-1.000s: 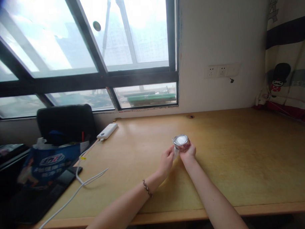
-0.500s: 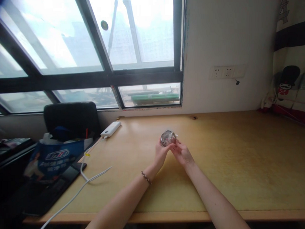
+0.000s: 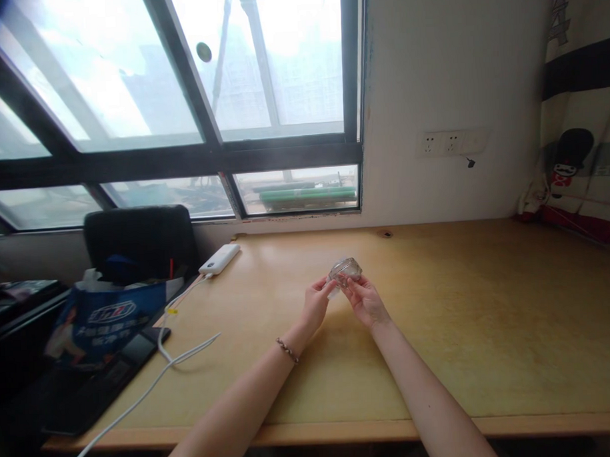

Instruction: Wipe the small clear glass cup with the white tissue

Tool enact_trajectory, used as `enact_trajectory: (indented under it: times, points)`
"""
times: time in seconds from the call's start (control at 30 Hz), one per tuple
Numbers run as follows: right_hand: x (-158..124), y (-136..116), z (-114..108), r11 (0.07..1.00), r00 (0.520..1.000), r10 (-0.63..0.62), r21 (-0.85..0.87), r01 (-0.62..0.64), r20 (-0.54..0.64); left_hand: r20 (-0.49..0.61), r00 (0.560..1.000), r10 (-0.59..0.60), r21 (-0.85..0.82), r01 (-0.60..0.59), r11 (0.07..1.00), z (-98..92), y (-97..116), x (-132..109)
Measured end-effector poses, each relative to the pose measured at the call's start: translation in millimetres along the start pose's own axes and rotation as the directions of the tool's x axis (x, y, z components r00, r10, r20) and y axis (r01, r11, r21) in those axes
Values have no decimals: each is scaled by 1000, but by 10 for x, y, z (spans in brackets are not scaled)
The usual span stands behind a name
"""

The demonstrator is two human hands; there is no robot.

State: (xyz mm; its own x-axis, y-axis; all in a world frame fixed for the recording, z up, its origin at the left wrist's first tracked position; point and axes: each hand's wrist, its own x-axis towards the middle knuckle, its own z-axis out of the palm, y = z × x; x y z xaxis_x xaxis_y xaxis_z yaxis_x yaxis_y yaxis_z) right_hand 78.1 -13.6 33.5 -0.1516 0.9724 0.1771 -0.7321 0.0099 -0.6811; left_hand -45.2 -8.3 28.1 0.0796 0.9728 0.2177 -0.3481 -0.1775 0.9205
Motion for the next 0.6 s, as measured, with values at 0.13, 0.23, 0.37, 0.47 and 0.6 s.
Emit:
enact_trajectory:
  times: [0.13, 0.23, 0.37, 0.47, 0.6]
  points:
    - [28, 38, 7, 970, 988, -154, -192, 146, -24, -3, 1000, -24, -24, 24, 999, 14, -14, -15]
    - [41, 56, 5, 891, 964, -266, -387, 239, -17, 12, 999, -41, -80, 42, 996, 92, -25, -47]
    - [3, 21, -4, 638, 917, -395, -701, 320, 59, 68, 996, -51, -163, 62, 985, 224, -65, -114]
    - [-43, -27, -22, 316, 866, -453, -871, 376, 210, 102, 994, -41, -151, 56, 987, 283, -109, -153]
    - [-66, -49, -39, 78, 842, -420, -910, 407, 340, 93, 996, -3, -48, 8, 999, 312, -115, -180]
